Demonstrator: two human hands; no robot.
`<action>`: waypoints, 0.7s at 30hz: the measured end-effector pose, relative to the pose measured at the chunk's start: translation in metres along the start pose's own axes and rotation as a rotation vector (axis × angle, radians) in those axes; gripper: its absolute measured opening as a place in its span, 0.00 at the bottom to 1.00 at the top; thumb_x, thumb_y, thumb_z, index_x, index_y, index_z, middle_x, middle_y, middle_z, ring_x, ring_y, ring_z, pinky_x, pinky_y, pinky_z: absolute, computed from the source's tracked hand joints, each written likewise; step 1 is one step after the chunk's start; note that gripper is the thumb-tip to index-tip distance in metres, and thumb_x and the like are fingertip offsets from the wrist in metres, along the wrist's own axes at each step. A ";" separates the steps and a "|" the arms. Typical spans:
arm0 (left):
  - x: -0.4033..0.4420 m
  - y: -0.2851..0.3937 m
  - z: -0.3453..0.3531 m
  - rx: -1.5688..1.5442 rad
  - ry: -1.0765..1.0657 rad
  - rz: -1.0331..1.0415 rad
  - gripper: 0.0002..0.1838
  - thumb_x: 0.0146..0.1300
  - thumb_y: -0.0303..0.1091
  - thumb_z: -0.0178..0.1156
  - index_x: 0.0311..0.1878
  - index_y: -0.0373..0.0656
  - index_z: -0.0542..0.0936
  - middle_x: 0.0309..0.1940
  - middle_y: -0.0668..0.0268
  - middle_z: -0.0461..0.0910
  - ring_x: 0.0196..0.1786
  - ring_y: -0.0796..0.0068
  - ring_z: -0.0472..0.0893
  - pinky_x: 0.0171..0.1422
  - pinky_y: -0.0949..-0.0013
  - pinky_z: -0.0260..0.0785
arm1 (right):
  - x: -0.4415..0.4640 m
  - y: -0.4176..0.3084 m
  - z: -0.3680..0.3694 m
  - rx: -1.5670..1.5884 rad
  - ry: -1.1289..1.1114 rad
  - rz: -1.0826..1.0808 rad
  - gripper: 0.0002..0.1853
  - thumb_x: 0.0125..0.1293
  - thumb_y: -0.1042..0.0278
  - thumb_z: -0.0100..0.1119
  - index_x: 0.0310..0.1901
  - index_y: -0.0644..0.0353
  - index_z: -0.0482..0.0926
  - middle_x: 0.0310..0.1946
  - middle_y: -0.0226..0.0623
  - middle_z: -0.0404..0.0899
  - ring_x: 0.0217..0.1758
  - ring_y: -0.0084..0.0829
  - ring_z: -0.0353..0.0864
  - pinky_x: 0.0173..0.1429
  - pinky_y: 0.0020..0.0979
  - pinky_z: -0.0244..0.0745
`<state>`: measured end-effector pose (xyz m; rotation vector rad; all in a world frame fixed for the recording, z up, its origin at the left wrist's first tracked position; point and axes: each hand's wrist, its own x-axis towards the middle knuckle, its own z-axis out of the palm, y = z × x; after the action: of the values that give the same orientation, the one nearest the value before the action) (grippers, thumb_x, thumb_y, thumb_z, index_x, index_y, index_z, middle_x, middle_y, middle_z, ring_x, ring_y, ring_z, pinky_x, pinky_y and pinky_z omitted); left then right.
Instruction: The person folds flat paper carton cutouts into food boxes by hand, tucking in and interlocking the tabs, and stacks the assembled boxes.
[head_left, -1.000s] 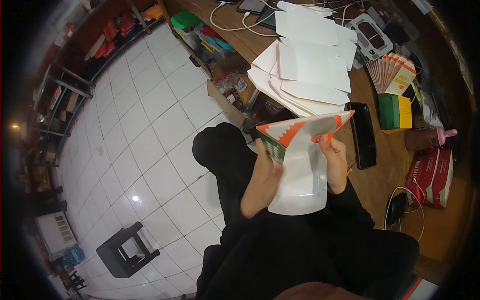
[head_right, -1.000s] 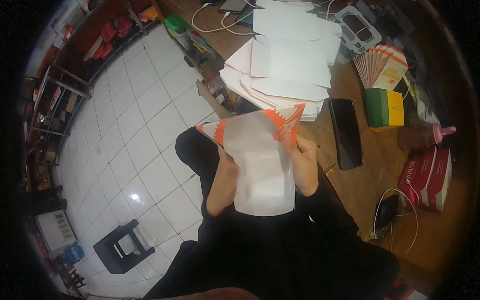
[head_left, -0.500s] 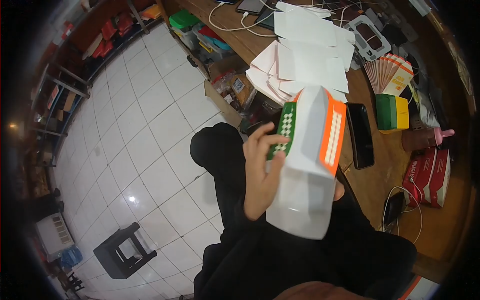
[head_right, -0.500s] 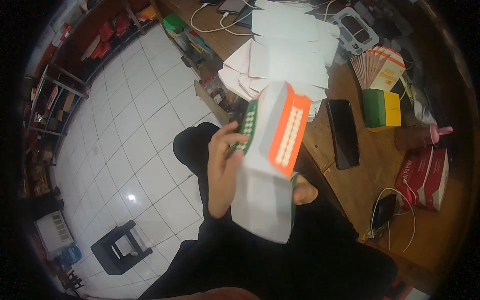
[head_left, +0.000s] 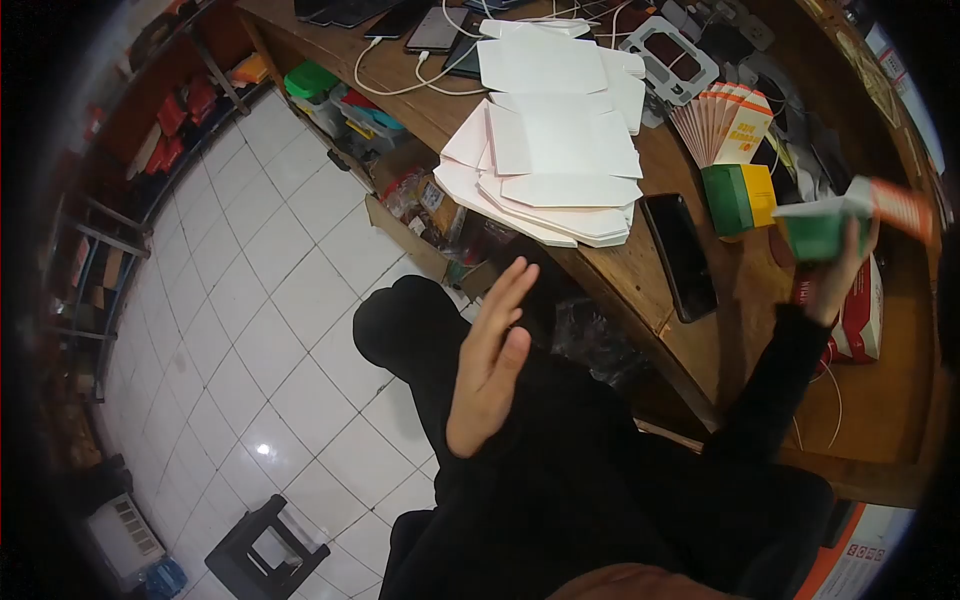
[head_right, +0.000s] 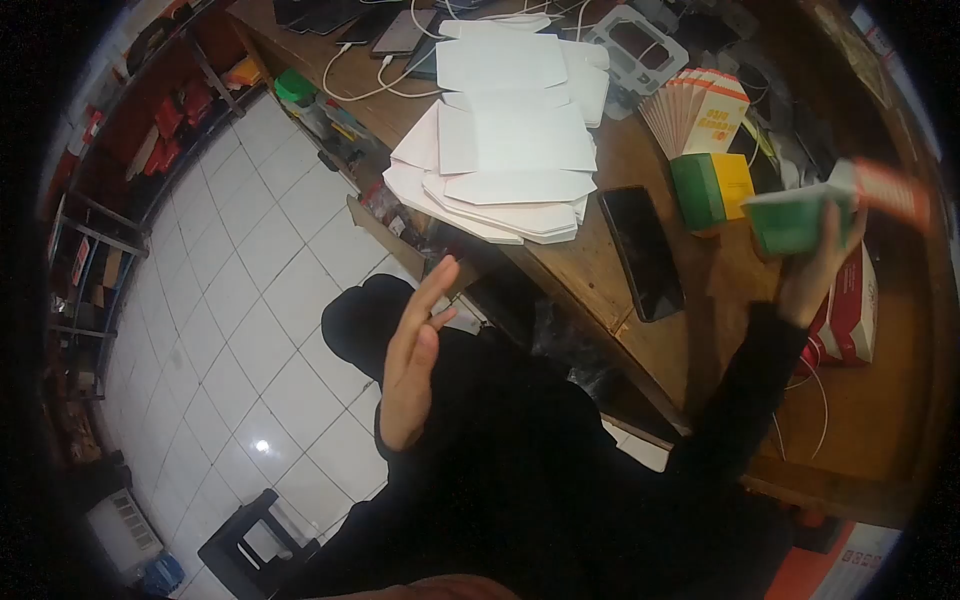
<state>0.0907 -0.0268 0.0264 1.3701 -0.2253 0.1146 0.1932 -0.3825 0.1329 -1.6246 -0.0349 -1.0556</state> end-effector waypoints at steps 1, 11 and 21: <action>-0.002 -0.001 -0.003 -0.015 0.056 -0.038 0.28 0.65 0.49 0.42 0.61 0.39 0.64 0.64 0.57 0.58 0.66 0.64 0.59 0.64 0.66 0.51 | 0.024 0.008 -0.007 -0.499 -0.130 -0.131 0.32 0.56 0.59 0.60 0.60 0.59 0.60 0.53 0.45 0.67 0.54 0.30 0.68 0.56 0.35 0.65; -0.008 -0.002 -0.007 0.064 0.081 -0.123 0.27 0.65 0.49 0.41 0.57 0.36 0.67 0.57 0.56 0.67 0.63 0.65 0.63 0.62 0.63 0.55 | 0.096 0.151 0.067 -1.307 -1.280 0.232 0.37 0.42 0.42 0.65 0.50 0.59 0.68 0.47 0.52 0.68 0.52 0.47 0.68 0.55 0.37 0.63; -0.013 -0.005 -0.023 -0.065 0.139 -0.142 0.20 0.66 0.39 0.45 0.55 0.35 0.69 0.52 0.61 0.71 0.55 0.75 0.67 0.60 0.73 0.54 | 0.002 0.085 0.102 -0.620 -0.754 -0.583 0.22 0.52 0.65 0.61 0.48 0.59 0.70 0.48 0.47 0.70 0.53 0.44 0.69 0.55 0.37 0.65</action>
<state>0.0818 -0.0049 0.0146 1.3036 -0.0154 0.0832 0.3009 -0.3324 0.0736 -2.6065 -0.7888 -0.8420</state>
